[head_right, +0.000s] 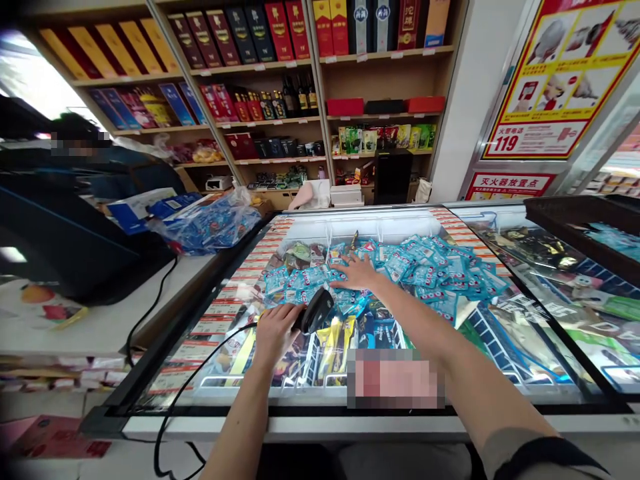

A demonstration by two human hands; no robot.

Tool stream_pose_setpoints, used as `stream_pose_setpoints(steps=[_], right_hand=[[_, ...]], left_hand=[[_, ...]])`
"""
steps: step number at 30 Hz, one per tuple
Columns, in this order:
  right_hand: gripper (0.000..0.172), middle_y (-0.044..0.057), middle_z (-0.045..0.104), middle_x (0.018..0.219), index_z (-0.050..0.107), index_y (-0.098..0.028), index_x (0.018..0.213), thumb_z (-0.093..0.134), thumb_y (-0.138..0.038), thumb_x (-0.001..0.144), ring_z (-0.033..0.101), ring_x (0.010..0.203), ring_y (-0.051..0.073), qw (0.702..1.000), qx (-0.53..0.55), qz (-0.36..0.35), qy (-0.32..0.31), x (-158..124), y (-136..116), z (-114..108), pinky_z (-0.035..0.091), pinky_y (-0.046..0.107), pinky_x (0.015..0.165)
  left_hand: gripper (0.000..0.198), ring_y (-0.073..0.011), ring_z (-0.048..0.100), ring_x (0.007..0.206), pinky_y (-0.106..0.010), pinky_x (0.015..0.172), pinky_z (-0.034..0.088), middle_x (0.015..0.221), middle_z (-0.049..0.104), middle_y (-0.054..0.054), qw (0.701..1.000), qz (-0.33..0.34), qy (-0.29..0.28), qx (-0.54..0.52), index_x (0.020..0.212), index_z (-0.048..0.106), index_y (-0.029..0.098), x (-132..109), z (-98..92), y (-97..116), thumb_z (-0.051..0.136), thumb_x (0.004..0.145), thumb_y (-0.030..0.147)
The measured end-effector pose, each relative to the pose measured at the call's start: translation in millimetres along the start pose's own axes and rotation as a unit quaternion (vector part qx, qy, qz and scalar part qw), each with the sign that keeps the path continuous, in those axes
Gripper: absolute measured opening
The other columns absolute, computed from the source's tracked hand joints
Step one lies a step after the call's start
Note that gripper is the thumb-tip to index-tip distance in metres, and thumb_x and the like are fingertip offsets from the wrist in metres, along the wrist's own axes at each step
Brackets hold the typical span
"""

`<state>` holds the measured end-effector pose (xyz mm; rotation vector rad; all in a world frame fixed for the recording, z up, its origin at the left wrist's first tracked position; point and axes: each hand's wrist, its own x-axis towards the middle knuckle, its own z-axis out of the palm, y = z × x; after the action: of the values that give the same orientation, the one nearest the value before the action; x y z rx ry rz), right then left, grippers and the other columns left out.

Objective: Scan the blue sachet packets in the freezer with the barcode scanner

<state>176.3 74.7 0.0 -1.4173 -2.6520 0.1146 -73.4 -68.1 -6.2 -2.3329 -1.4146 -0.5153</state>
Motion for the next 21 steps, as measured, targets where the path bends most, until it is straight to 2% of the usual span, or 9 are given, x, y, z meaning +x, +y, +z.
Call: stream_pose_setpoints(steps=[4, 8, 10, 13, 15, 17, 19, 21], right_hand=[[0.07, 0.003, 0.028, 0.15, 0.034, -0.038, 0.139, 0.028, -0.076, 0.08, 0.023, 0.136, 0.032, 0.999, 0.021, -0.017, 0.036, -25, -11, 1, 0.013, 0.06, 0.107], [0.06, 0.0, 0.031, 0.148, 0.039, -0.035, 0.137, 0.024, -0.066, 0.088, 0.027, 0.136, 0.024, 0.99, 0.073, -0.103, 0.064, -46, -16, -9, 0.019, 0.047, 0.111], [0.055, -0.001, 0.032, 0.148, 0.04, -0.031, 0.137, 0.02, -0.058, 0.093, 0.025, 0.137, 0.019, 0.982, 0.102, -0.119, 0.106, -58, -14, -12, 0.023, 0.039, 0.111], [0.055, 0.002, 0.039, 0.144, 0.041, -0.022, 0.138, 0.011, -0.045, 0.097, 0.024, 0.137, 0.015, 0.974, 0.103, -0.042, 0.197, -76, -4, -8, 0.02, 0.037, 0.113], [0.055, 0.003, 0.041, 0.143, 0.04, -0.019, 0.138, 0.01, -0.04, 0.098, 0.023, 0.138, 0.016, 0.972, 0.067, 0.029, 0.223, -87, 9, -1, 0.016, 0.038, 0.114], [0.054, 0.005, 0.037, 0.145, 0.036, -0.015, 0.141, 0.014, -0.038, 0.097, 0.02, 0.139, 0.018, 0.975, 0.021, 0.077, 0.209, -94, 25, 6, 0.015, 0.042, 0.114], [0.052, 0.004, 0.037, 0.145, 0.038, -0.016, 0.14, 0.017, -0.038, 0.097, 0.02, 0.139, 0.02, 0.981, -0.019, 0.079, 0.178, -96, 42, 11, 0.014, 0.043, 0.114], [0.049, 0.0, 0.042, 0.142, 0.045, -0.023, 0.135, 0.019, -0.038, 0.096, 0.021, 0.138, 0.023, 0.983, -0.056, 0.067, 0.161, -95, 58, 11, 0.008, 0.05, 0.114]], left_hand=[[0.038, -0.0229, 0.058, 0.089, -0.035, 0.073, 0.039, 0.096, 0.064, -0.008, 1.0, 0.011, 0.011, 0.015, 0.115, 0.056, 0.022, 2, 2.1, 2, 0.056, 0.077, 0.019], [0.038, -0.023, 0.058, 0.09, -0.035, 0.073, 0.04, 0.096, 0.064, -0.008, 1.0, 0.018, 0.011, 0.016, 0.114, 0.056, 0.022, 2, -2.4, 6, 0.058, 0.076, 0.02], [0.038, -0.0226, 0.059, 0.09, -0.034, 0.074, 0.04, 0.097, 0.064, -0.008, 1.0, 0.024, 0.009, 0.016, 0.113, 0.056, 0.022, 3, -5.0, 9, 0.058, 0.076, 0.02], [0.038, -0.0227, 0.059, 0.089, -0.034, 0.073, 0.04, 0.096, 0.064, -0.008, 0.999, 0.022, 0.007, 0.025, 0.113, 0.056, 0.022, 4, -6.1, 11, 0.057, 0.076, 0.018], [0.039, -0.023, 0.059, 0.089, -0.034, 0.073, 0.04, 0.096, 0.064, -0.007, 0.999, 0.018, 0.007, 0.032, 0.113, 0.055, 0.022, 5, -5.0, 12, 0.057, 0.075, 0.018], [0.04, -0.0234, 0.059, 0.091, -0.034, 0.074, 0.04, 0.097, 0.064, -0.007, 0.999, 0.016, 0.006, 0.037, 0.114, 0.055, 0.022, 5, -3.2, 12, 0.057, 0.074, 0.017], [0.04, -0.0234, 0.059, 0.092, -0.034, 0.075, 0.04, 0.098, 0.064, -0.008, 0.999, 0.015, 0.005, 0.04, 0.114, 0.055, 0.022, 5, -1.6, 11, 0.057, 0.075, 0.018], [0.04, -0.023, 0.059, 0.092, -0.034, 0.076, 0.04, 0.099, 0.064, -0.007, 0.999, 0.017, 0.002, 0.042, 0.116, 0.054, 0.022, 5, -0.6, 11, 0.056, 0.076, 0.019]])
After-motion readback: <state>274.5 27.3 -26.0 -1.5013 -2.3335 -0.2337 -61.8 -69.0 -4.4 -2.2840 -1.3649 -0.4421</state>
